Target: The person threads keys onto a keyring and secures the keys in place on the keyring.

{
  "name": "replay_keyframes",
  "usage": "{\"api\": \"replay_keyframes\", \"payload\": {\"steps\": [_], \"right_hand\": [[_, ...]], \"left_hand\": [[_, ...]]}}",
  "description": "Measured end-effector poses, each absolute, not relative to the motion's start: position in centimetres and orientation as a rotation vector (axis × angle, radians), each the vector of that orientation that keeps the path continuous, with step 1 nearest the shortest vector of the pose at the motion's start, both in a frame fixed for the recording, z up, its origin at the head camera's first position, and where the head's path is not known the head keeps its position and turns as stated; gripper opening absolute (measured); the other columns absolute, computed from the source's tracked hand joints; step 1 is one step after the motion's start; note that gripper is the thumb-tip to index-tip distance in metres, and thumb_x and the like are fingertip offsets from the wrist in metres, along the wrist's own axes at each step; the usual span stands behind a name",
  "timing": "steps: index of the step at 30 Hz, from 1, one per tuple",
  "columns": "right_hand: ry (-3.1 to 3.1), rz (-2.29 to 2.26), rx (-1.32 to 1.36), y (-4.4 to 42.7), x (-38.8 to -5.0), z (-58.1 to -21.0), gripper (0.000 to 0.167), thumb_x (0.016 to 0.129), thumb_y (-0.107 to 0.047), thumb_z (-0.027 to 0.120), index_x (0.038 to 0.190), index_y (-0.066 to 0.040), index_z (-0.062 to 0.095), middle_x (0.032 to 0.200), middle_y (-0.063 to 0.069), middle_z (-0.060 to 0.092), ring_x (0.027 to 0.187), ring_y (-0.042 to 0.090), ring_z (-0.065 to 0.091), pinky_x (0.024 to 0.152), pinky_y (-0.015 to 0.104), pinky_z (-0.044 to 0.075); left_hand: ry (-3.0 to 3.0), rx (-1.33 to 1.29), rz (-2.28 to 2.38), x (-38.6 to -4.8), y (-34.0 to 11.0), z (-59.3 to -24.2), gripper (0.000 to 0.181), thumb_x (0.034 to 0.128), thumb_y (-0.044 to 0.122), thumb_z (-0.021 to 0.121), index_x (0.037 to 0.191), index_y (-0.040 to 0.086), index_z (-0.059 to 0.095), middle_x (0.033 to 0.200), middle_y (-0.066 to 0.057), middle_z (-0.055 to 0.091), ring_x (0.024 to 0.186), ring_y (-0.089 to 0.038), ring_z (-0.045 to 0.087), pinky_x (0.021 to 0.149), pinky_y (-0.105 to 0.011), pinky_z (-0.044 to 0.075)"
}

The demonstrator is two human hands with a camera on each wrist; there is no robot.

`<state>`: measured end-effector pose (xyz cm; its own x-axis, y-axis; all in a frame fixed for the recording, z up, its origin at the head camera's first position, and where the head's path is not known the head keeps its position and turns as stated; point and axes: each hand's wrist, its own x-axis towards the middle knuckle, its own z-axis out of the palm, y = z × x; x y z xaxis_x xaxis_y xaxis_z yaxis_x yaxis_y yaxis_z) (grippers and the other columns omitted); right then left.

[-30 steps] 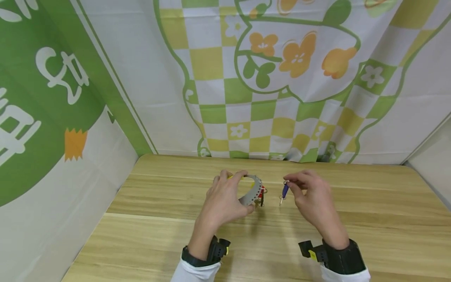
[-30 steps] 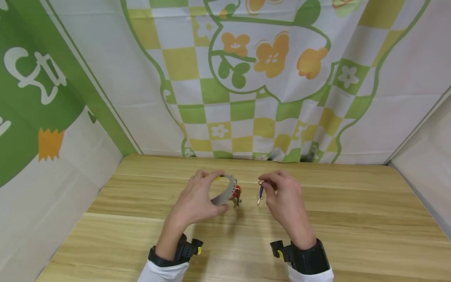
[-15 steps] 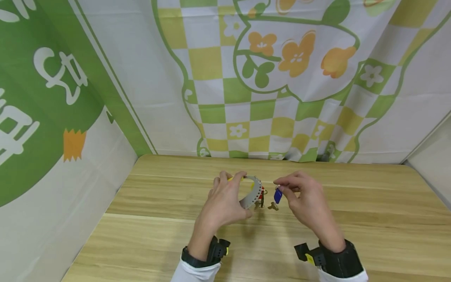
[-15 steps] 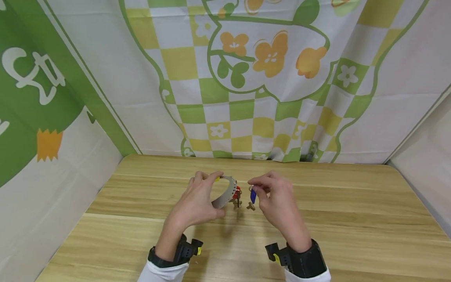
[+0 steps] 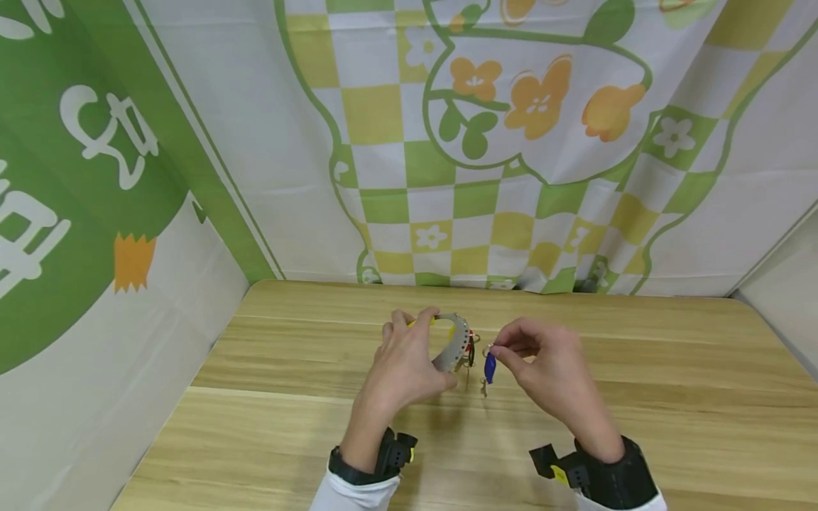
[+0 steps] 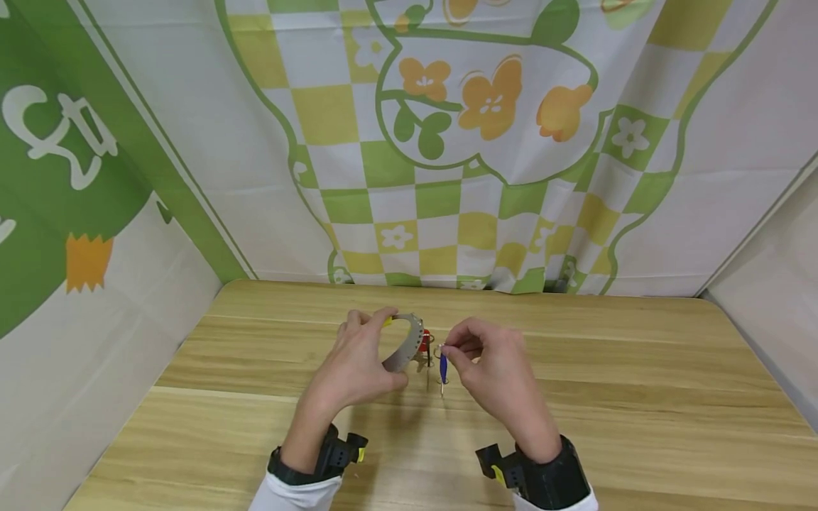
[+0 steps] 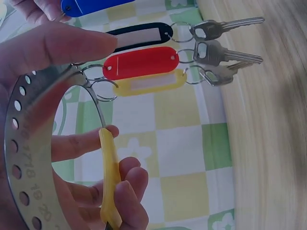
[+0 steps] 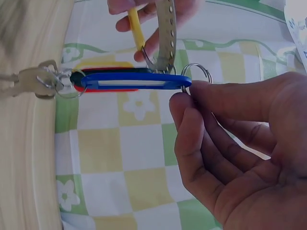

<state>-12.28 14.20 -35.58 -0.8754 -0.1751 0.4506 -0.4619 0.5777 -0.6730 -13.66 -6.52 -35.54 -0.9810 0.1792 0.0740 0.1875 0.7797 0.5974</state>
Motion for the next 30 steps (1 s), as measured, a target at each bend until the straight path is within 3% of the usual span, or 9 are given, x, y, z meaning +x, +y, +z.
{"api": "replay_keyframes", "payload": {"steps": [30], "right_hand": [[-2.43, 1.234, 0.531, 13.37, -12.29, -36.08, 0.022, 0.078, 0.006, 0.083, 0.079, -0.013, 0.072, 0.078, -0.004, 0.071, 0.063, 0.005, 0.067, 0.06, 0.025, 0.055]], "left_hand": [[-2.976, -0.258, -0.974, -13.74, -6.46, -35.49, 0.096, 0.0633, 0.027, 0.092, 0.149, 0.013, 0.049, 0.129, -0.023, 0.046, 0.109, -0.038, 0.048, 0.076, -0.047, 0.047]]}}
